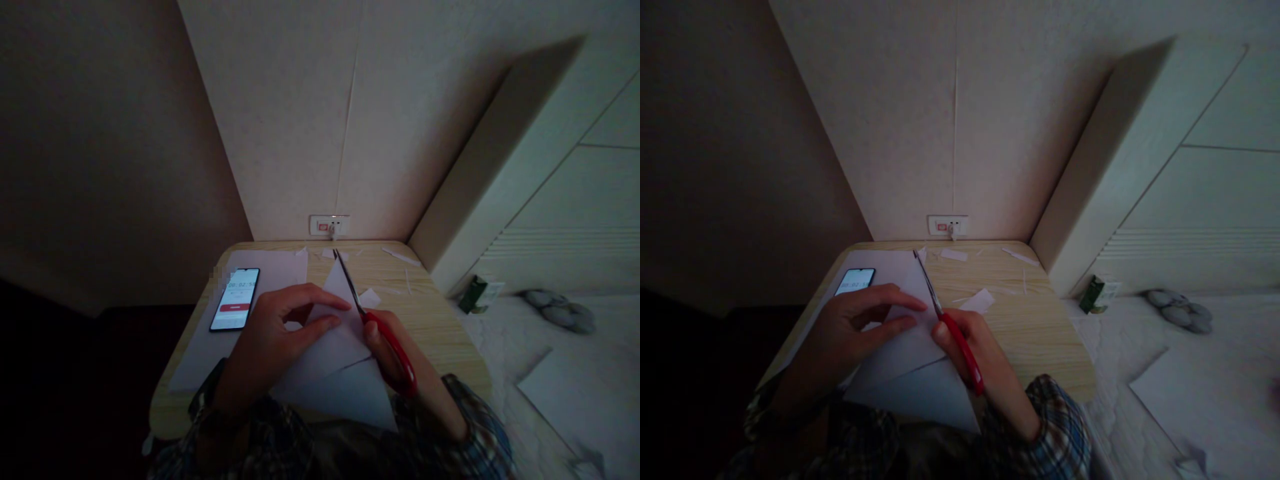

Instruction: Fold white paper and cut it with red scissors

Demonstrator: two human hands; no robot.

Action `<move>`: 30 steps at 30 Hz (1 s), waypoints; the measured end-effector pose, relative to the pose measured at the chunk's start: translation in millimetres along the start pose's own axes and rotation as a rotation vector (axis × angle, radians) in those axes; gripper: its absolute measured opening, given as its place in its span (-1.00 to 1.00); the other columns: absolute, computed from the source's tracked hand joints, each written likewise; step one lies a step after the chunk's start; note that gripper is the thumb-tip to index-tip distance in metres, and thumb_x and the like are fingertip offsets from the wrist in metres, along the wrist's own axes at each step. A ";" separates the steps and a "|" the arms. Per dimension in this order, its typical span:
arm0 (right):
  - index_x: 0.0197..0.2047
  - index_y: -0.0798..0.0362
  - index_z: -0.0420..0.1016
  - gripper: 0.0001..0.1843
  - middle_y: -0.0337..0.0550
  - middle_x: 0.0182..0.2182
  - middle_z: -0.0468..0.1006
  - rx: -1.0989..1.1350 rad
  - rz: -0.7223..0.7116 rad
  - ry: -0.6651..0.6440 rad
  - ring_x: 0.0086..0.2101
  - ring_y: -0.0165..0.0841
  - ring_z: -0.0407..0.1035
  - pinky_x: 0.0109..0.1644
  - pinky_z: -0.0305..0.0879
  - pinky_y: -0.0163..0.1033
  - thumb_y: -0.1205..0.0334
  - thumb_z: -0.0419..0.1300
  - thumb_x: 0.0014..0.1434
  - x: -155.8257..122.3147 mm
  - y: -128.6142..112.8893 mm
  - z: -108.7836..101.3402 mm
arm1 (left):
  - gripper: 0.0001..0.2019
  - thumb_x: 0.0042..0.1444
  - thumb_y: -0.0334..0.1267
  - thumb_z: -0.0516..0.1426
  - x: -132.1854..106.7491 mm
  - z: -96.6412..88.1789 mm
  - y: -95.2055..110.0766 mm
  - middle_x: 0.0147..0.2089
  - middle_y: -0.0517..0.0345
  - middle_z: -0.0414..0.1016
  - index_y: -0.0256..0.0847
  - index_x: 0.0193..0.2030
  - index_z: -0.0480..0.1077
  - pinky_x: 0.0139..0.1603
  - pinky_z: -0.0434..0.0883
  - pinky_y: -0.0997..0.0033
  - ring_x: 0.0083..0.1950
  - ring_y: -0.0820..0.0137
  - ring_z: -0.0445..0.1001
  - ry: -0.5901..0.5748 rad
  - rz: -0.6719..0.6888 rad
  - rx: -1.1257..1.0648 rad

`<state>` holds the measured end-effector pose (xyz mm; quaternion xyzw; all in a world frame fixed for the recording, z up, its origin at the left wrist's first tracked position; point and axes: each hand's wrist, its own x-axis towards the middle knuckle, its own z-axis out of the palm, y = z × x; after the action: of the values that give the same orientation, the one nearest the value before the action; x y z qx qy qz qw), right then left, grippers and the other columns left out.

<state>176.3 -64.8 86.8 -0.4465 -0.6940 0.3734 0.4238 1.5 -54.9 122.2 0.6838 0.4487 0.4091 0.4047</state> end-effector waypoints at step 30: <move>-0.56 0.07 0.30 -0.73 -0.41 -0.73 0.22 0.310 0.277 -0.018 -0.68 -0.53 0.08 -0.64 -0.03 -0.40 0.12 0.26 -0.02 22.8 -4.7 -3.0 | -0.54 -0.09 -0.26 0.25 -1.3 -8.6 -8.7 0.00 0.19 0.38 -0.04 0.00 0.30 -0.08 0.39 0.38 -0.04 0.28 0.40 0.040 -0.010 0.159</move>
<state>172.2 -44.5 97.9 -0.4636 -0.5642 0.5343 0.4258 -9.2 -52.2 116.9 0.7033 0.4912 0.3838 0.3419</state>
